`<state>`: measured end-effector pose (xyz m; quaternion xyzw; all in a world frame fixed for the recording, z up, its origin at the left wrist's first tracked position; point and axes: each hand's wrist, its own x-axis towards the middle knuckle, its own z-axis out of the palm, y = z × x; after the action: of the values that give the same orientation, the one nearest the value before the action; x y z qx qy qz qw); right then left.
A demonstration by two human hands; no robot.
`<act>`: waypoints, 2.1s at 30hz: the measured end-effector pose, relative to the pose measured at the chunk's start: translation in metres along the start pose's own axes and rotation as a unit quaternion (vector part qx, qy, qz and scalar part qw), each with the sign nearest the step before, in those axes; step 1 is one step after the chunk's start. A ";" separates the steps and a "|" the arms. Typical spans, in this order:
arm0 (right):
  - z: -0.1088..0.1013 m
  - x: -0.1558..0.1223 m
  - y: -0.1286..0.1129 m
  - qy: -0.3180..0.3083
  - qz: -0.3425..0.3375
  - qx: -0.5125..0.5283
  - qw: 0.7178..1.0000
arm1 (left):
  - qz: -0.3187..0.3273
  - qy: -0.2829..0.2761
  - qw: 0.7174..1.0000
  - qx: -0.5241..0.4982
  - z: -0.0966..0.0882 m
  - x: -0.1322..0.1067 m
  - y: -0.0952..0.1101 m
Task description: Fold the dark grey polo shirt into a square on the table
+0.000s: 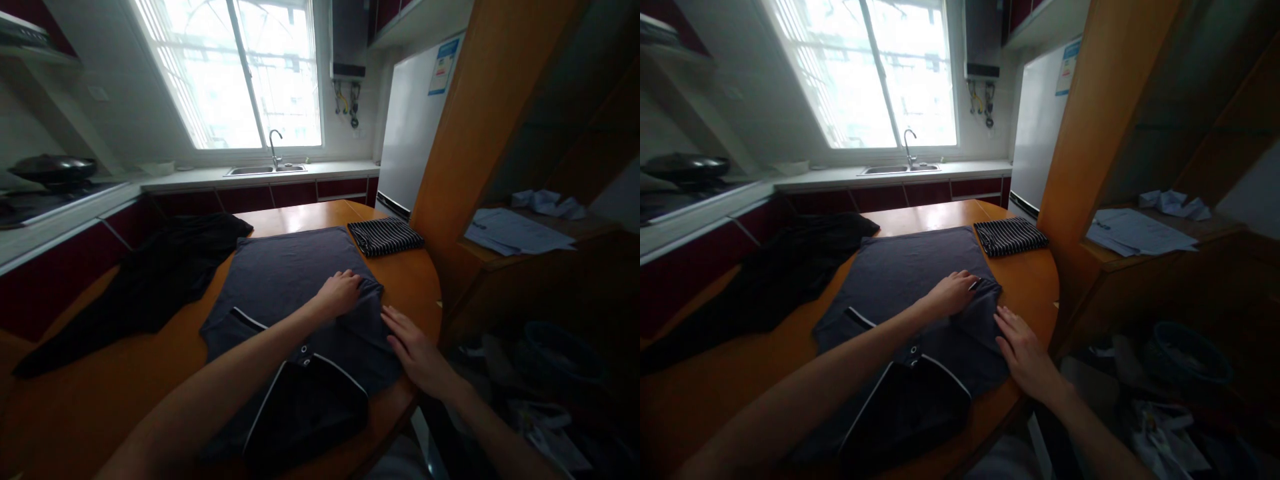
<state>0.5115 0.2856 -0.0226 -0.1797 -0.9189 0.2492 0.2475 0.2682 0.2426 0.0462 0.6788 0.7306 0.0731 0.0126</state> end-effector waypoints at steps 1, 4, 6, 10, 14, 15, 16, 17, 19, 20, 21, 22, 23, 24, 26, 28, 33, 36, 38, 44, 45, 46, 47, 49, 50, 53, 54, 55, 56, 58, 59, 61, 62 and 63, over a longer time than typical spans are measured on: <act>0.003 -0.009 -0.002 -0.006 0.000 -0.012 1.000 | 0.012 -0.011 1.000 -0.009 0.000 0.014 0.002; 0.011 -0.026 -0.002 0.009 -0.001 -0.042 0.999 | 0.035 -0.052 0.997 -0.033 0.005 0.050 0.012; 0.013 -0.033 0.001 0.024 -0.007 -0.054 0.998 | 0.034 -0.077 0.996 -0.034 0.012 0.067 0.017; 0.015 -0.042 0.005 0.067 -0.018 -0.053 0.996 | 0.023 -0.113 0.993 -0.030 0.024 0.088 0.018; 0.018 -0.047 0.004 0.129 -0.032 -0.032 0.991 | 0.015 -0.118 0.992 -0.035 0.032 0.097 0.012; 0.018 -0.047 0.003 0.138 -0.039 -0.029 0.989 | 0.013 -0.111 0.993 -0.036 0.034 0.097 0.011; 0.017 -0.047 0.002 0.142 -0.048 -0.029 0.988 | 0.012 -0.100 0.994 -0.037 0.037 0.097 0.011; 0.016 -0.047 0.001 0.140 -0.057 -0.030 0.988 | 0.012 -0.088 0.995 -0.037 0.039 0.095 0.011; 0.011 -0.046 -0.002 0.123 -0.070 -0.035 0.989 | 0.014 -0.061 0.997 -0.037 0.043 0.089 0.013; 0.009 -0.046 -0.003 0.112 -0.072 -0.040 0.990 | 0.018 -0.042 0.998 -0.036 0.044 0.086 0.014; 0.007 -0.047 -0.005 0.101 -0.070 -0.045 0.991 | 0.024 -0.018 0.999 -0.032 0.044 0.082 0.015; 0.005 -0.047 -0.007 0.093 -0.066 -0.049 0.992 | 0.033 0.007 0.999 -0.027 0.043 0.078 0.016; 0.003 -0.047 -0.009 0.089 -0.059 -0.052 0.993 | 0.046 0.032 0.998 -0.022 0.042 0.073 0.017; 0.002 -0.047 -0.011 0.087 -0.053 -0.052 0.993 | 0.062 0.053 0.996 -0.018 0.041 0.067 0.018; -0.001 -0.045 -0.013 0.100 -0.035 -0.038 0.994 | 0.097 0.073 0.992 -0.017 0.039 0.052 0.021; -0.005 -0.037 -0.010 0.124 -0.006 -0.012 0.992 | 0.134 0.063 0.989 -0.021 0.041 0.034 0.024; -0.009 0.023 0.017 0.137 0.048 0.028 0.989 | 0.179 -0.044 0.982 -0.037 0.045 -0.005 0.029; -0.008 0.071 0.034 0.102 0.043 0.021 0.994 | 0.163 -0.060 0.983 -0.059 0.027 -0.013 0.018; -0.007 0.101 0.041 0.072 0.041 -0.004 0.997 | 0.138 -0.035 0.988 -0.067 0.007 -0.019 -0.001; 0.004 0.160 0.044 -0.042 0.027 -0.117 0.992 | -0.015 0.123 0.979 -0.160 -0.035 -0.072 -0.081; 0.007 0.166 0.043 -0.048 0.025 -0.121 0.991 | -0.042 0.143 0.973 -0.174 -0.038 -0.086 -0.092; 0.011 0.173 0.041 -0.050 0.026 -0.121 0.991 | -0.068 0.157 0.968 -0.183 -0.040 -0.099 -0.102; 0.014 0.178 0.040 -0.051 0.026 -0.122 0.991 | -0.093 0.168 0.963 -0.186 -0.041 -0.113 -0.109; 0.021 0.186 0.036 -0.041 0.023 -0.127 0.991 | -0.139 0.184 0.955 -0.189 -0.042 -0.138 -0.120; 0.024 0.188 0.033 -0.028 0.015 -0.127 0.991 | -0.161 0.190 0.949 -0.192 -0.042 -0.149 -0.124; 0.029 0.187 0.025 0.005 -0.023 -0.096 0.995 | -0.225 0.211 0.924 -0.227 -0.037 -0.172 -0.133; 0.029 0.185 0.021 0.004 -0.032 -0.078 0.996 | -0.243 0.220 0.912 -0.245 -0.035 -0.177 -0.135; 0.028 0.182 0.017 -0.007 -0.037 -0.059 0.998 | -0.258 0.231 0.901 -0.263 -0.032 -0.180 -0.138; 0.028 0.179 0.013 -0.026 -0.041 -0.042 0.998 | -0.268 0.242 0.890 -0.279 -0.029 -0.182 -0.140; 0.026 0.171 0.004 -0.081 -0.052 -0.017 0.995 | -0.274 0.258 0.876 -0.301 -0.024 -0.183 -0.143; 0.025 0.167 -0.001 -0.111 -0.061 -0.013 0.992 | -0.272 0.261 0.875 -0.305 -0.022 -0.183 -0.143; 0.024 0.159 -0.012 -0.159 -0.090 -0.030 0.983 | -0.265 0.262 0.876 -0.307 -0.019 -0.183 -0.142; 0.024 0.156 -0.017 -0.174 -0.108 -0.049 0.978 | -0.262 0.260 0.877 -0.307 -0.018 -0.182 -0.140; 0.024 0.153 -0.023 -0.186 -0.125 -0.070 0.972 | -0.261 0.257 0.878 -0.307 -0.017 -0.182 -0.138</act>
<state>0.3694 0.3278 0.0274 -0.0307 -0.9791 0.1804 0.0886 0.1436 0.0507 0.0315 0.3829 0.7998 0.4595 0.0505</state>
